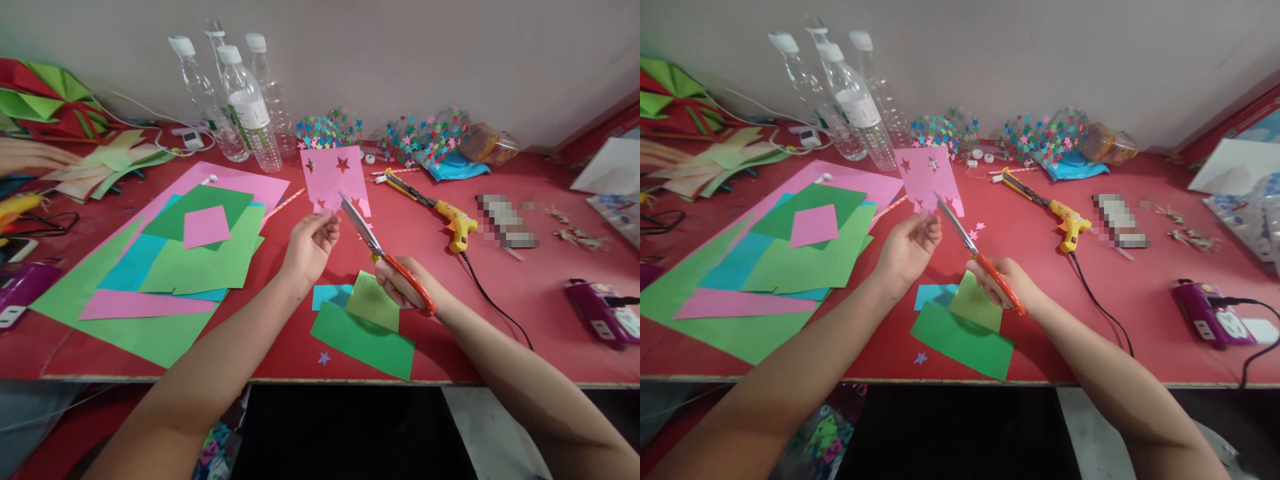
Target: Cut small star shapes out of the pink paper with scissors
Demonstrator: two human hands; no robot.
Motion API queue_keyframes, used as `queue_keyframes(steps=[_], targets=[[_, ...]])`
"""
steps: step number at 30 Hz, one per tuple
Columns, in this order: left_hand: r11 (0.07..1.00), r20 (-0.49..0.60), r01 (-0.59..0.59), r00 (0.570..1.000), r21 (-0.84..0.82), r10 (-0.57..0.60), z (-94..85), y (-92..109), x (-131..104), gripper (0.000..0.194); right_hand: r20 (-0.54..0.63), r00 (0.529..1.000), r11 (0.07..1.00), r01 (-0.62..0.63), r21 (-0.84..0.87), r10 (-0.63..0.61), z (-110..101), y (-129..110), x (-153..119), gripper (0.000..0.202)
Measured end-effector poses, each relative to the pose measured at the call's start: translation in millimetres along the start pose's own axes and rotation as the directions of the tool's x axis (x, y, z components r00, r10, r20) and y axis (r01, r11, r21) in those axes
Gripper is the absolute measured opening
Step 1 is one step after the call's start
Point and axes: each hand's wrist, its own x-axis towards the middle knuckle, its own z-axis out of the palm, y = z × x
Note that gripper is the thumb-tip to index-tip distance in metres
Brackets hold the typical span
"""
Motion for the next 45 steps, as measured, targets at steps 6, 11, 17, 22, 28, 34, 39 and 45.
queue_keyframes(steps=[6, 11, 17, 22, 28, 34, 39, 45], targets=[[0.990, 0.083, -0.076, 0.994, 0.121, 0.066, 2.9, -7.2, -6.0, 0.015, -0.016, 0.999, 0.999, -0.036, 0.007, 0.037, 2.5, -2.5, -1.1, 0.052], [0.956, 0.040, -0.216, 0.976, 0.198, 0.212, 2.8, -3.1, -5.1, 0.018, -0.007, 0.999, 0.999, -0.031, -0.004, 0.031, 2.4, -2.0, -1.5, 0.052], [0.912, 0.042, -0.319, 0.947, 0.256, 0.320, 2.0, -2.1, -5.2, 0.012, 0.017, 0.999, 0.998, -0.037, -0.042, 0.037, 0.6, -3.4, -2.0, 0.053], [0.849, 0.117, -0.425, 0.905, 0.314, 0.410, 0.1, -0.7, -4.2, 0.014, 0.036, 0.999, 0.995, -0.018, -0.102, 0.022, -2.4, -6.8, -3.4, 0.058], [0.757, 0.187, -0.509, 0.859, 0.409, 0.477, -2.8, 6.5, -1.8, 0.017, 0.067, 0.998, 0.993, 0.017, -0.116, -0.009, -6.4, -7.7, -5.0, 0.055], [0.732, 0.256, -0.541, 0.841, 0.414, 0.477, -2.9, 11.0, -1.2, 0.016, 0.069, 0.998, 0.986, 0.025, -0.165, -0.014, -9.0, -8.1, -6.2, 0.051], [0.756, 0.241, -0.511, 0.860, 0.409, 0.450, -3.3, 10.7, -1.1, 0.015, 0.080, 0.997, 0.989, 0.022, -0.148, -0.010, -8.5, -6.3, -5.7, 0.050], [0.788, 0.242, -0.487, 0.873, 0.378, 0.424, -5.1, 9.9, 1.6, 0.013, 0.145, 0.987, 0.994, 0.075, -0.075, -0.063, -10.5, -2.2, -6.3, 0.055]])
